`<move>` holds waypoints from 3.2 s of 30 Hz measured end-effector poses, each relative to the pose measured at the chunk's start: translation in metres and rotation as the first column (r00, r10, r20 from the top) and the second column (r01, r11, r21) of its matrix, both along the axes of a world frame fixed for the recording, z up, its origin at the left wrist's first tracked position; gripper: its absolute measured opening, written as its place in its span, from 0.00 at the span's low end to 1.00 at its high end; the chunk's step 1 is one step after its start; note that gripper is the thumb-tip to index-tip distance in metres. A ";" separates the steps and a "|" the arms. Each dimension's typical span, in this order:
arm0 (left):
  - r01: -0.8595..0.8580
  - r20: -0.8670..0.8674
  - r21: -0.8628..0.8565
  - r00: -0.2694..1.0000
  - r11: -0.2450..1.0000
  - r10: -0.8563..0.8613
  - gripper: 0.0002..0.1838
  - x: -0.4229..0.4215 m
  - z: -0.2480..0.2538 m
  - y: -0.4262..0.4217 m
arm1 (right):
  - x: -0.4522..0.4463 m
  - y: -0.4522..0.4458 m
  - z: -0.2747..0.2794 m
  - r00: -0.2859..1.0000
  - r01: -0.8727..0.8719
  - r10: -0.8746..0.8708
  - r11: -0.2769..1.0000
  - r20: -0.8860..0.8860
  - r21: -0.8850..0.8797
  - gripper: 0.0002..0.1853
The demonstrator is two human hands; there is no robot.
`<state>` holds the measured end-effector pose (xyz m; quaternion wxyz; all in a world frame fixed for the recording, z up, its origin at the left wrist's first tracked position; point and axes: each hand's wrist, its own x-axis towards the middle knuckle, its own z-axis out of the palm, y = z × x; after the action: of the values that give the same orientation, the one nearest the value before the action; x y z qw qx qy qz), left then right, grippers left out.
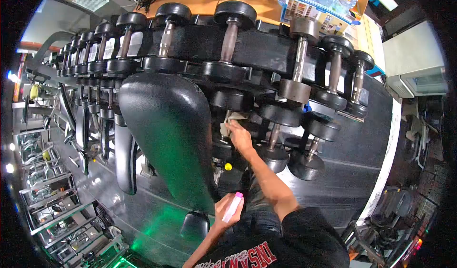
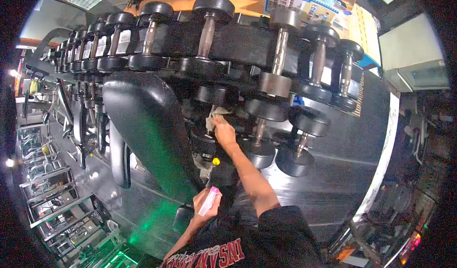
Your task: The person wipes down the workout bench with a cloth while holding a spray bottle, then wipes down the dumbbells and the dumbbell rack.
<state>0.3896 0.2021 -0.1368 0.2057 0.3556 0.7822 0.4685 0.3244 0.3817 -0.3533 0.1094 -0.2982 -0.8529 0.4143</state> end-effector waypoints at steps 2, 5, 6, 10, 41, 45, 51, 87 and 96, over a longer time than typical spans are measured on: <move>0.020 -0.005 -0.017 1.000 1.000 -0.020 0.04 0.002 -0.001 -0.002 | 0.016 0.008 0.001 0.996 -0.086 0.088 0.994 0.026 -0.067 0.24; 0.050 -0.040 0.010 0.998 0.999 -0.050 0.04 0.004 0.001 0.001 | 0.013 0.042 0.028 0.846 -0.448 0.488 0.869 0.213 -0.210 0.20; 0.059 -0.069 0.052 0.996 0.997 -0.056 0.04 0.004 0.001 0.002 | 0.005 0.057 0.028 0.845 -0.473 0.513 0.848 0.148 -0.240 0.17; 0.090 -0.107 0.014 0.990 0.996 -0.088 0.05 0.003 0.000 -0.001 | -0.030 0.060 0.044 0.968 -0.249 0.225 0.903 -0.108 -0.350 0.15; 0.063 -0.107 0.010 0.992 0.998 -0.062 0.07 -0.013 -0.010 0.000 | -0.005 0.011 -0.028 0.903 -0.114 0.143 0.989 0.405 -0.095 0.11; 0.079 -0.073 -0.043 0.994 0.996 -0.082 0.07 -0.009 -0.013 -0.006 | -0.007 0.019 -0.011 0.771 -0.336 0.363 0.930 0.524 -0.150 0.14; 0.049 -0.049 -0.031 0.998 0.998 -0.050 0.06 -0.009 -0.016 -0.005 | -0.055 0.030 0.031 0.887 -0.396 0.462 0.754 -0.007 -0.525 0.13; -0.105 0.191 -0.148 0.973 0.983 0.133 0.02 0.007 -0.021 -0.019 | 0.052 -0.042 0.046 0.752 -0.554 0.652 0.705 -0.096 0.442 0.12; -0.122 0.100 -0.183 0.985 0.975 0.142 0.02 0.005 -0.028 -0.025 | 0.079 -0.085 0.044 0.984 0.176 -0.172 0.962 0.036 -0.211 0.23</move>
<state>0.3942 0.1774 -0.1646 0.2485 0.2561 0.8296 0.4294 0.4036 0.2970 -0.3097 0.1051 -0.3855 -0.7751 0.4894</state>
